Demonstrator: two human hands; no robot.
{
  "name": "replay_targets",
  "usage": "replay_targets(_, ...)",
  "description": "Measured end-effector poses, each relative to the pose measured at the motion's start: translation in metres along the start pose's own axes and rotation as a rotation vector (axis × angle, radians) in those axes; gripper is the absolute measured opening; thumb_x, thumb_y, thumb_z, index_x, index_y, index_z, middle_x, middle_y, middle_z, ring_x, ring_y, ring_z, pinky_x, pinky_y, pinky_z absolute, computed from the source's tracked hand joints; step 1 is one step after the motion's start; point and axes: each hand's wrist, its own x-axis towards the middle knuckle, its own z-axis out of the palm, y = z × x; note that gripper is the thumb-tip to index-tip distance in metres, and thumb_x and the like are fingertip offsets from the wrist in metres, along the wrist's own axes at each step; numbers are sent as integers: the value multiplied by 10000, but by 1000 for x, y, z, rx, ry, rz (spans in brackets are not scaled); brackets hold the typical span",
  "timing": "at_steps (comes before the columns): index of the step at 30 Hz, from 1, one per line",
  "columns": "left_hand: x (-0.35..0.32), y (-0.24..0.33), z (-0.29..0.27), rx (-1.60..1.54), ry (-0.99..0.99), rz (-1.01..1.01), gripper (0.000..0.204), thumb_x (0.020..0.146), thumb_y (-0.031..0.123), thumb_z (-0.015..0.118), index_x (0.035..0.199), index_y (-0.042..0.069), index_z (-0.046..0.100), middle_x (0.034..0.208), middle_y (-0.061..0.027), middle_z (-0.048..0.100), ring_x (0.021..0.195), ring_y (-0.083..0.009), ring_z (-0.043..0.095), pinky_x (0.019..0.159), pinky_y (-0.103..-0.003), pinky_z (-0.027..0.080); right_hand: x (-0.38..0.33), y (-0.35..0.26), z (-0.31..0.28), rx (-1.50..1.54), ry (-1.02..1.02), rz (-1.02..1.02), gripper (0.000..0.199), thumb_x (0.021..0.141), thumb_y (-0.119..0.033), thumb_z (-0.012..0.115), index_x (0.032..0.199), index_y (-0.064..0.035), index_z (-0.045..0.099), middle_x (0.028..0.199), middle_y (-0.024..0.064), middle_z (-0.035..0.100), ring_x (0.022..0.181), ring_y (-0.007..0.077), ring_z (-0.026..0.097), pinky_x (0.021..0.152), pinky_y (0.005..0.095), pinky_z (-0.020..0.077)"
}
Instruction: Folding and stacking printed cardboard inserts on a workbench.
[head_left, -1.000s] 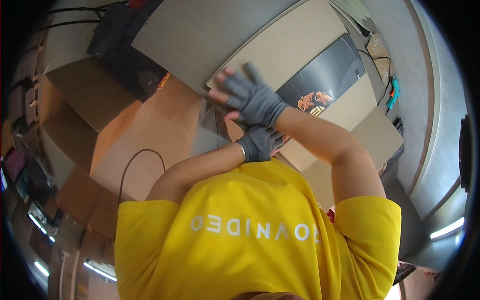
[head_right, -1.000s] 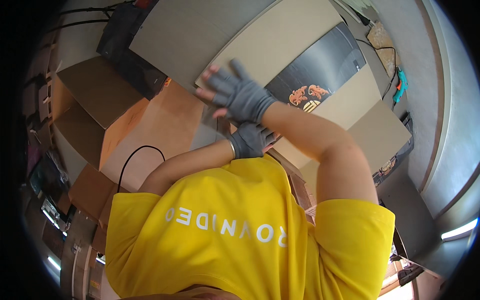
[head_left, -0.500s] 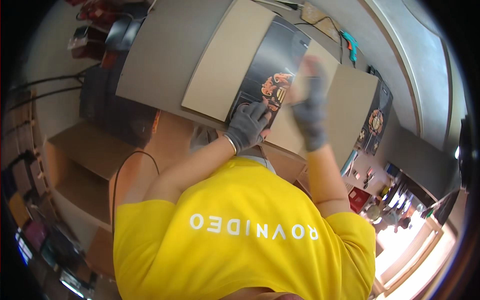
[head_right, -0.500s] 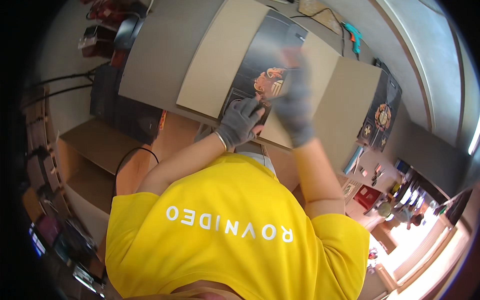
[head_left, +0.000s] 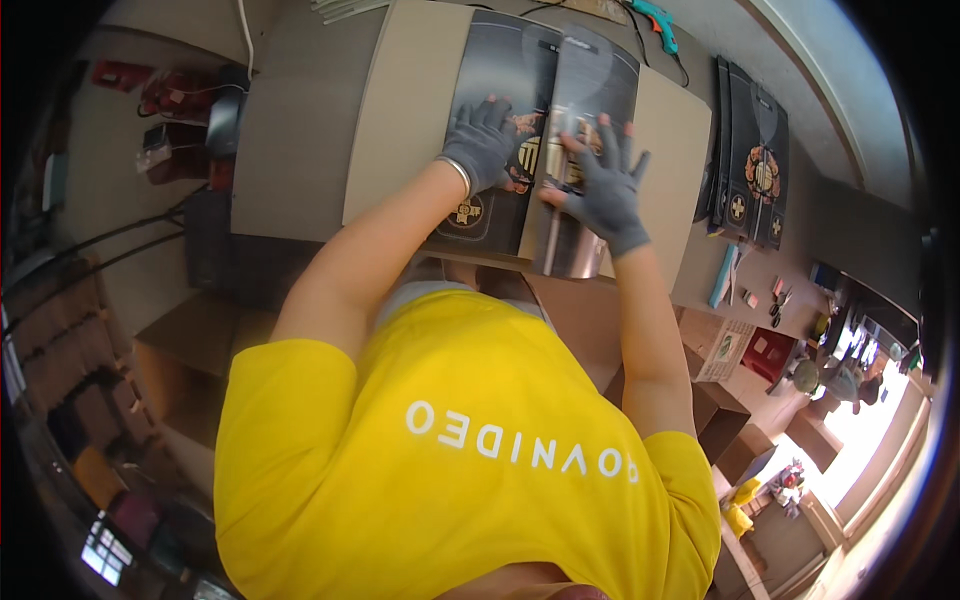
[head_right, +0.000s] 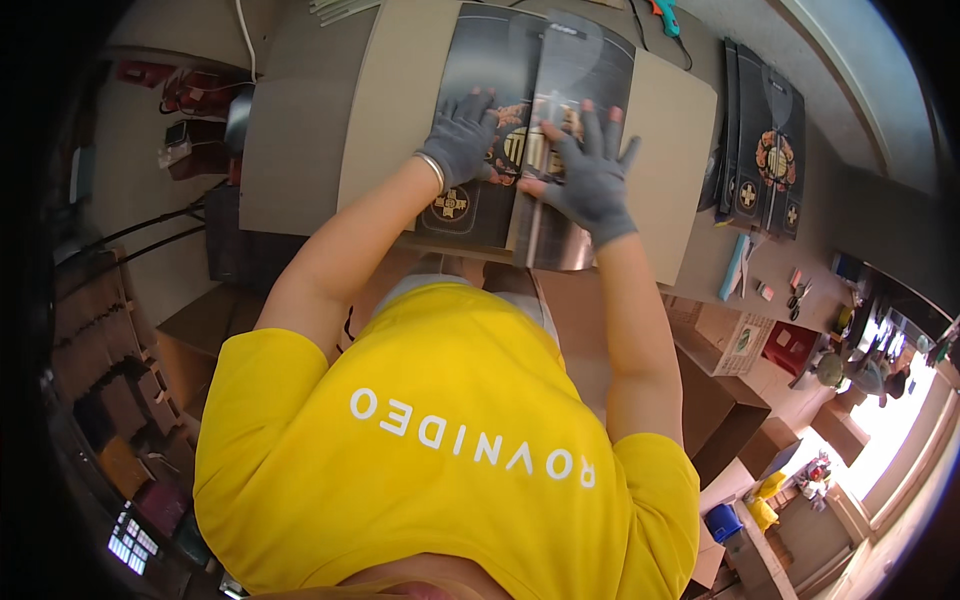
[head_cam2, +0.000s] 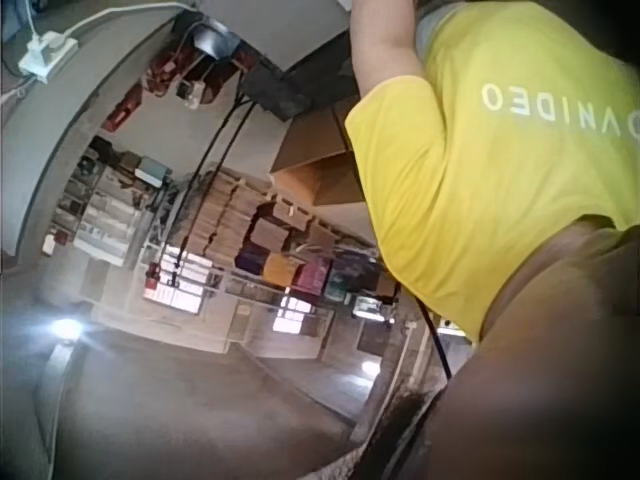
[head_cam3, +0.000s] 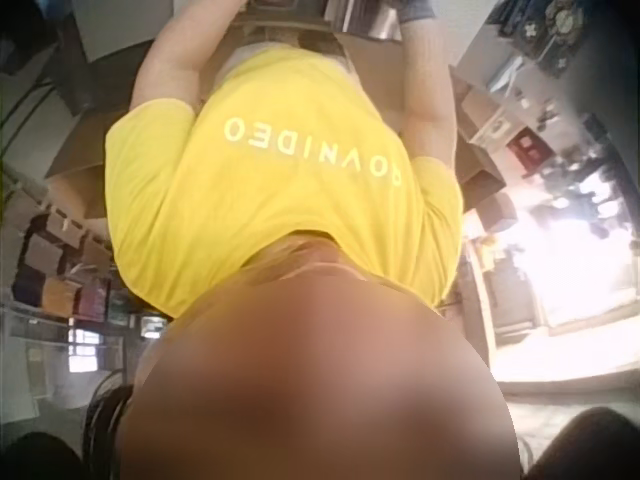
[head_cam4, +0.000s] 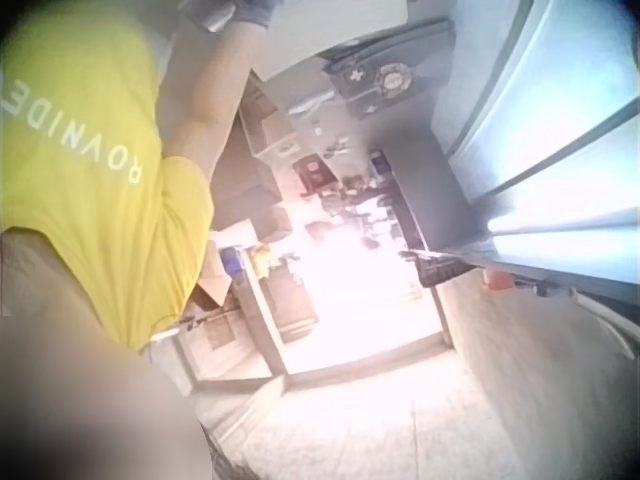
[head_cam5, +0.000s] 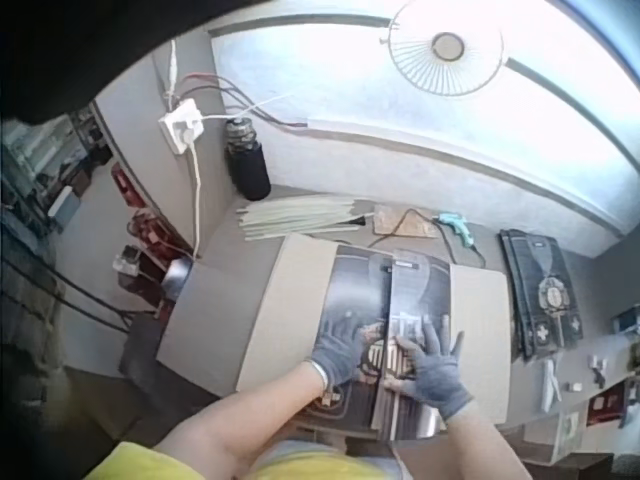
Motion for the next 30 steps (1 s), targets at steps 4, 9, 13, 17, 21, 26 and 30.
replay_targets(4,7,-13,20,-187,-26,14,1123,621,557,822,1524,166,281,1621,-210,87,1509,-375,11,1134,-650,9,10,-1,41,-29,-45,-13,833,660,-671,747,1379,-302,543,1588,175,245,1471,473,99,1105,695,79)
replay_targets(9,-3,0,12,-175,-25,13,1196,606,709,745,1570,296,171,1620,-246,26,1507,-390,-44,1094,-695,-55,7,6,67,81,39,-29,760,717,-691,673,1366,-317,551,1584,170,264,1469,459,135,1054,753,52)
replay_targets(13,-4,8,17,-97,35,-20,1226,572,832,659,1571,349,138,1616,-259,43,1504,-405,-21,1068,-706,-33,8,3,68,55,9,-8,765,723,-699,667,1374,-317,545,1584,174,261,1469,460,135,1053,755,52)
replay_targets(17,-2,6,24,-20,89,-11,1229,544,864,643,1563,364,172,1617,-251,55,1504,-401,1,1059,-718,-22,9,2,64,12,-40,6,776,731,-691,673,1396,-316,527,1584,190,250,1464,479,126,1079,724,57)
replay_targets(21,-2,7,24,-9,81,-17,1223,540,868,640,1560,366,188,1618,-247,59,1502,-403,4,1059,-719,-14,8,3,63,48,-48,5,787,732,-680,681,1411,-319,511,1588,198,231,1461,491,117,1105,689,57)
replay_targets(26,-3,8,21,-29,48,-26,1236,534,838,677,1562,364,179,1620,-243,45,1501,-410,-9,1056,-727,-11,8,2,64,71,-47,13,803,732,-681,681,1424,-321,490,1589,191,231,1466,478,107,1106,688,48)
replay_targets(30,-2,12,16,-54,21,-27,1256,527,823,694,1565,347,172,1621,-242,30,1501,-414,-17,1049,-740,-3,13,0,50,19,-160,56,860,730,-681,683,1466,-315,428,1584,182,250,1471,457,112,1108,682,47)
